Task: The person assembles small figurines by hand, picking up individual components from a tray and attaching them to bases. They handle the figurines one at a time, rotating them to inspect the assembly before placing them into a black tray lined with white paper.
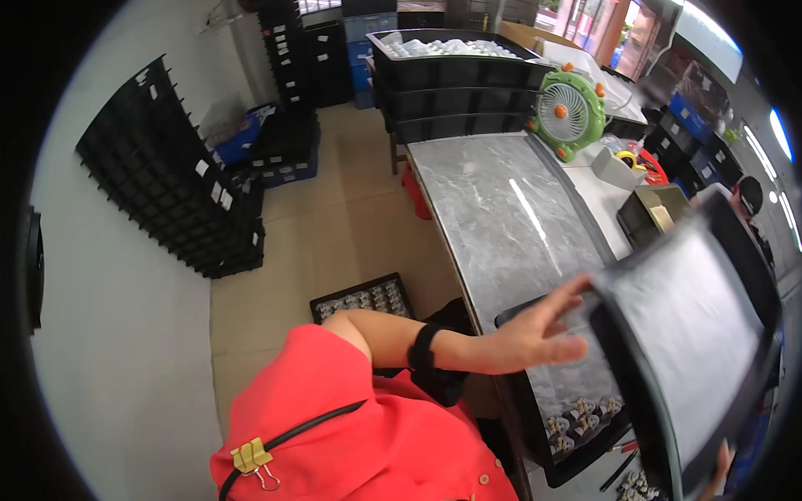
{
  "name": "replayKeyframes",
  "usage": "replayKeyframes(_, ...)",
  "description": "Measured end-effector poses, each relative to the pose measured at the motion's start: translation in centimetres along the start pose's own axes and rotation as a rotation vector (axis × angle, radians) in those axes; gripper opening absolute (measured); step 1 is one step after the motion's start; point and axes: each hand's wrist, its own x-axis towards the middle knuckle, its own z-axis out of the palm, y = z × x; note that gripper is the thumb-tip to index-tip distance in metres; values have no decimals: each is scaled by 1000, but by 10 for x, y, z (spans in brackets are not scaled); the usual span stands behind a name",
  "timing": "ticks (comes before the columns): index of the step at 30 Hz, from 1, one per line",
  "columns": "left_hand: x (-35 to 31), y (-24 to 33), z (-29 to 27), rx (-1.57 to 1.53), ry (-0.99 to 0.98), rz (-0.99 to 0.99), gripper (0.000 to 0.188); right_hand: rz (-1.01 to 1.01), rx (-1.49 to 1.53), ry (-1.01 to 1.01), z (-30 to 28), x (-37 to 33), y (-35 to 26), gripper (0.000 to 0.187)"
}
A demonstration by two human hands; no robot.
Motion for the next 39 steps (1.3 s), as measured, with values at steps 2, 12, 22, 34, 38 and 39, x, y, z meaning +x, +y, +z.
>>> replayKeyframes(2, -2, 18, -14, 21, 188, 100, 90, 246, 458, -70, 70, 17, 44, 51)
replayKeyframes(12, -12, 48, -181, 16, 784, 197, 52, 902, 1321, -433, 295, 91, -116, 20)
replayKeyframes(22, 3, 14, -269, 116, 842, 185, 46, 1167, 1332, -877, 342, 65, -114, 10)
replayKeyframes(34, -16, 15, -241, 427, 838, 187, 75, 853, 1160, -848, 240, 68, -84, 40)
replayKeyframes(38, -14, 64, -159, 459, 421, 306, 50, 948, 1264, -735, 236, 52, -61, 41)
replayKeyframes(39, -17, 72, -140, 403, 257, 262, 50, 953, 1357, -694, 241, 52, -55, 39)
